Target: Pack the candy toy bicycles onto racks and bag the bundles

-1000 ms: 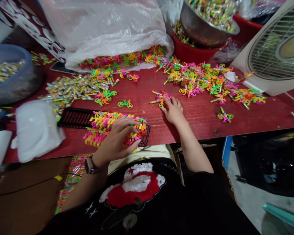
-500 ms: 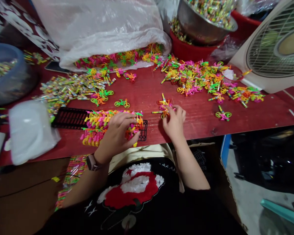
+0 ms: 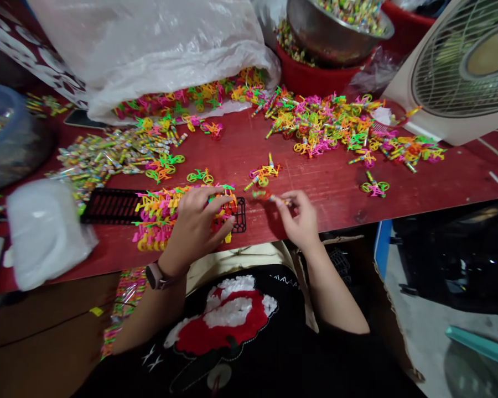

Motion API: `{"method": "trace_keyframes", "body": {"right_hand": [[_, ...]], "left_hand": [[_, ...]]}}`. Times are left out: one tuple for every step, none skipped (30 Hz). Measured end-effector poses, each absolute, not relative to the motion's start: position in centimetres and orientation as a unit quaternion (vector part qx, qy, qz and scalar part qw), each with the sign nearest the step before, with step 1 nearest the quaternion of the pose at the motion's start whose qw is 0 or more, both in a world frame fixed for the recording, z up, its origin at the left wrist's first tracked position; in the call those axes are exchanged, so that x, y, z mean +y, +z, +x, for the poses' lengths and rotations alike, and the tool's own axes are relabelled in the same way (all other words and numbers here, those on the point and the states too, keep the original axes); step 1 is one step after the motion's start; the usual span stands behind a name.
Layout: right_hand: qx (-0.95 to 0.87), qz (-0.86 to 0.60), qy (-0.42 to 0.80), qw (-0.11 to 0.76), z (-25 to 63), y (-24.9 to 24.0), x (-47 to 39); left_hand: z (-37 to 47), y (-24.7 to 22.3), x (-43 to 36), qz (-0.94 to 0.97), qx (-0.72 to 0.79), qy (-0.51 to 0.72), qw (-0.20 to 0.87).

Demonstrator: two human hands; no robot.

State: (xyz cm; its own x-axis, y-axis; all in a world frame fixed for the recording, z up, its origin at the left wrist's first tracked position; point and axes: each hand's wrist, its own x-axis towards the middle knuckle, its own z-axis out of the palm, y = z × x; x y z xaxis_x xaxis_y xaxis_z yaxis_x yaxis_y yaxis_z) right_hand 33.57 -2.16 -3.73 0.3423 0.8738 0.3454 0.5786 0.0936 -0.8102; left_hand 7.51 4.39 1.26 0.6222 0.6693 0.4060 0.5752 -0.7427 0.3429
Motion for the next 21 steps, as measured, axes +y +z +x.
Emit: {"method": "trace_keyframes", "body": {"right_hand": [[-0.584, -0.643, 0.18, 0.461, 33.5, -4.2, -2.7], [-0.615, -0.634, 0.19, 0.429, 33.3, -4.8, -3.2], [-0.64, -0.63, 0.181, 0.401, 33.2, -5.3, -3.5], [-0.656, -0.632, 0.158, 0.381, 33.1, -5.7, -3.7], [-0.666, -0.637, 0.132, 0.366, 32.9, -6.1, -3.8], [-0.671, -0.641, 0.112, 0.355, 32.8, -6.4, -3.8], [-0.671, -0.646, 0.1, 0.349, 32.6, -6.6, -3.7], [-0.671, -0.649, 0.098, 0.346, 32.4, -6.7, -3.6], [-0.67, -0.649, 0.104, 0.346, 32.2, -6.7, -3.5], [-0.666, -0.647, 0.119, 0.352, 32.0, -6.6, -3.3], [-0.657, -0.645, 0.139, 0.365, 31.7, -6.6, -3.2], [-0.642, -0.642, 0.166, 0.384, 31.4, -6.4, -3.2], [-0.62, -0.639, 0.198, 0.41, 31.1, -6.4, -3.1], [-0.593, -0.633, 0.238, 0.438, 30.6, -6.3, -3.1], [-0.562, -0.623, 0.284, 0.465, 30.1, -6.3, -3.1], [-0.529, -0.611, 0.329, 0.489, 29.5, -6.3, -3.1], [-0.499, -0.599, 0.367, 0.508, 28.9, -6.3, -3.1], [-0.476, -0.587, 0.397, 0.52, 28.3, -6.4, -3.0], [-0.464, -0.579, 0.416, 0.525, 27.6, -6.4, -2.9], [-0.464, -0.574, 0.423, 0.525, 27.0, -6.4, -2.8], [-0.478, -0.57, 0.416, 0.523, 26.4, -6.5, -2.6]], "left_hand": [[7.6, 1.3, 4.4, 0.9, 0.348, 0.251, 0.082], [7.7, 1.4, 4.4, 0.903, 0.349, 0.24, 0.074], [7.9, 1.4, 4.4, 0.905, 0.35, 0.231, 0.068], [8.0, 1.5, 4.4, 0.907, 0.352, 0.223, 0.063], [8.1, 1.5, 4.4, 0.909, 0.353, 0.214, 0.06], [8.2, 1.6, 4.4, 0.91, 0.354, 0.207, 0.056], [8.3, 1.6, 4.4, 0.912, 0.355, 0.2, 0.052], [8.3, 1.6, 4.5, 0.914, 0.354, 0.195, 0.047], [8.3, 1.6, 4.5, 0.915, 0.352, 0.192, 0.042], [8.3, 1.6, 4.4, 0.916, 0.35, 0.192, 0.038], [8.3, 1.6, 4.4, 0.917, 0.348, 0.193, 0.035], [8.4, 1.6, 4.4, 0.917, 0.346, 0.194, 0.032], [8.4, 1.6, 4.4, 0.918, 0.345, 0.196, 0.03], [8.5, 1.6, 4.4, 0.918, 0.344, 0.197, 0.03], [8.5, 1.6, 4.4, 0.918, 0.344, 0.197, 0.032], [8.5, 1.6, 4.4, 0.917, 0.344, 0.197, 0.036], [8.5, 1.6, 4.4, 0.917, 0.345, 0.197, 0.042], [8.4, 1.6, 4.4, 0.916, 0.345, 0.199, 0.05], [8.3, 1.5, 4.4, 0.914, 0.346, 0.203, 0.061], [8.2, 1.5, 4.5, 0.912, 0.345, 0.207, 0.074], [8.0, 1.5, 4.5, 0.91, 0.344, 0.213, 0.087]]}}
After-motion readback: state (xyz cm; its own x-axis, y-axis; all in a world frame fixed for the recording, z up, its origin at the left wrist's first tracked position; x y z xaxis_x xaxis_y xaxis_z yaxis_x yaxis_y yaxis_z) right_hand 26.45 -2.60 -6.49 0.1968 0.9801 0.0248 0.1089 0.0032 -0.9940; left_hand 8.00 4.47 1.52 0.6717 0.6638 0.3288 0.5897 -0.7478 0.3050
